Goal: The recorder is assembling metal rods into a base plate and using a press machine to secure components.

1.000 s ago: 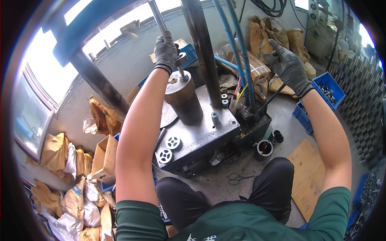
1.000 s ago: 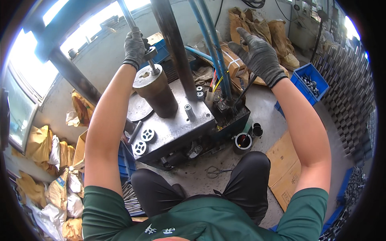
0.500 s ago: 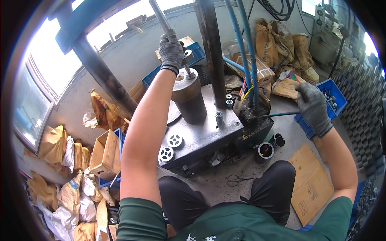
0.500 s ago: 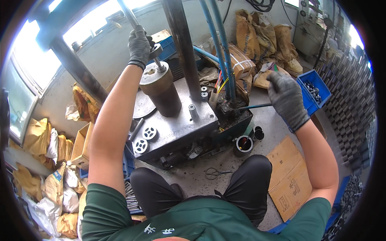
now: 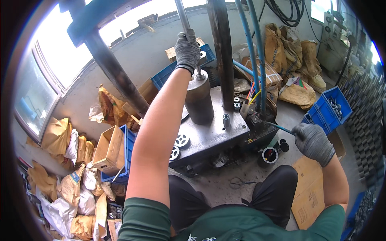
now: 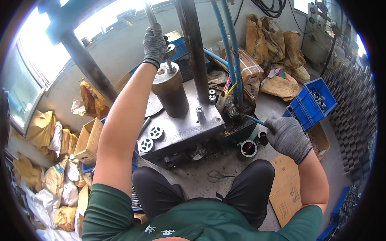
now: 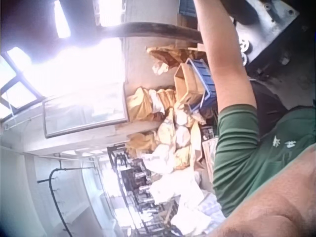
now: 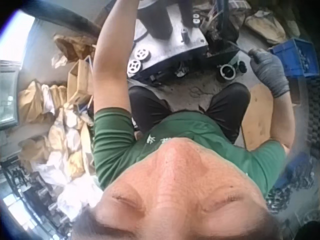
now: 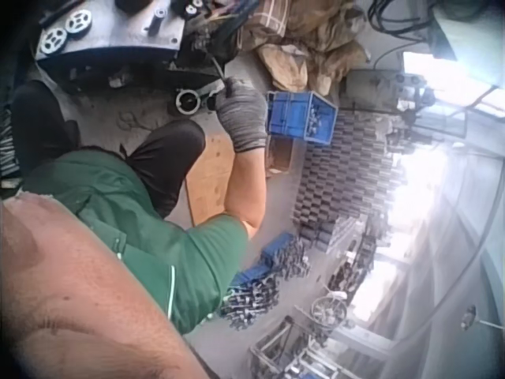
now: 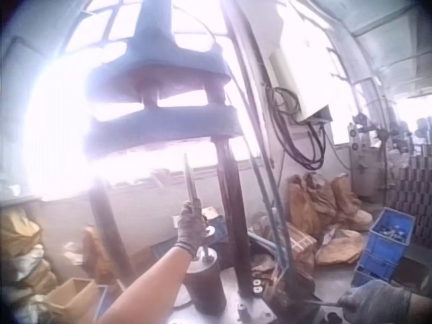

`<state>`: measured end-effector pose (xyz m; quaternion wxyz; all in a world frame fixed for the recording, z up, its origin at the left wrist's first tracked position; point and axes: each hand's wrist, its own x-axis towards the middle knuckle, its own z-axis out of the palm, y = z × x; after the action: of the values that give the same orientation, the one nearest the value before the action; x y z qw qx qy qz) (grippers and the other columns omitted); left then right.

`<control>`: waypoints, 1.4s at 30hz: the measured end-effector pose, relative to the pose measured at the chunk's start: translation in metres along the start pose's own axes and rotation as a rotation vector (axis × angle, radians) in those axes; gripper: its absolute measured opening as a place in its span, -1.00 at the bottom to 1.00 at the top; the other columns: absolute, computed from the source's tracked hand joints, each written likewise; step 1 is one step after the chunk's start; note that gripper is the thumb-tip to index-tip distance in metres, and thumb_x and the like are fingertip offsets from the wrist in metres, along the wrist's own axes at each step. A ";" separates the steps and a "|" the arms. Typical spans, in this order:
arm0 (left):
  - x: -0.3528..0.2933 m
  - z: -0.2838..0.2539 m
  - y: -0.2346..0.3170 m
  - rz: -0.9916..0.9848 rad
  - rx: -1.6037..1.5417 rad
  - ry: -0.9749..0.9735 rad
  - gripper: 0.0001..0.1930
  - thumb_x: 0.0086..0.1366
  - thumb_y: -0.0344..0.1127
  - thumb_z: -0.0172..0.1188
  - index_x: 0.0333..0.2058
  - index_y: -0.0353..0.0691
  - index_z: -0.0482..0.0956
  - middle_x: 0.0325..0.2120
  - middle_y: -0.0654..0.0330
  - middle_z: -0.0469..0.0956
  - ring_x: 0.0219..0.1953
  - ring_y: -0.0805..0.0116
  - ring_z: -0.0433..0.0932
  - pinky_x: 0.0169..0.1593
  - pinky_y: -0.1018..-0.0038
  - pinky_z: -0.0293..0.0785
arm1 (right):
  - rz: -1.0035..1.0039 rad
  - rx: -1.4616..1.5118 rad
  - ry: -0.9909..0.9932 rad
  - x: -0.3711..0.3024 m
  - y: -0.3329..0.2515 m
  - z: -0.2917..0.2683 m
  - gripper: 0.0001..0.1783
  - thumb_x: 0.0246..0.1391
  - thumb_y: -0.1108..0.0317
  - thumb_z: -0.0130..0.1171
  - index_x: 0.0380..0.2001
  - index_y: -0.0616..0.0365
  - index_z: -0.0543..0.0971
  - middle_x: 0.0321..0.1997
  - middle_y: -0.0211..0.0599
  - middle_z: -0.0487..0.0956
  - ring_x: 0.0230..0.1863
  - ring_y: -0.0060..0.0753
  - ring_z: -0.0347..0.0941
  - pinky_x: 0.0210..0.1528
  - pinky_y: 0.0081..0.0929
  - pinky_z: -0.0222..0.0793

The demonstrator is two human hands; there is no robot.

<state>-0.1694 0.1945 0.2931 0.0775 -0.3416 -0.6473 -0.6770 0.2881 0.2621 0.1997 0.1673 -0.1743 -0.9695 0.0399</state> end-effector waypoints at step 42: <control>0.008 0.000 -0.009 0.035 0.138 0.019 -0.39 0.51 0.27 -0.07 -0.20 -0.29 0.48 -0.53 -0.01 0.61 -0.46 0.13 0.68 -0.32 0.19 0.61 | 0.003 0.079 -0.511 -0.079 0.022 0.024 -0.78 -0.01 0.38 0.23 -0.27 0.13 0.72 -0.34 -0.05 0.67 -0.27 0.09 0.63 -0.14 -0.11 0.56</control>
<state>-0.1809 0.1986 0.2901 0.1189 -0.3405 -0.6856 -0.6323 0.3567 0.2543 0.1494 -0.0763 -0.1532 -0.9778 0.1208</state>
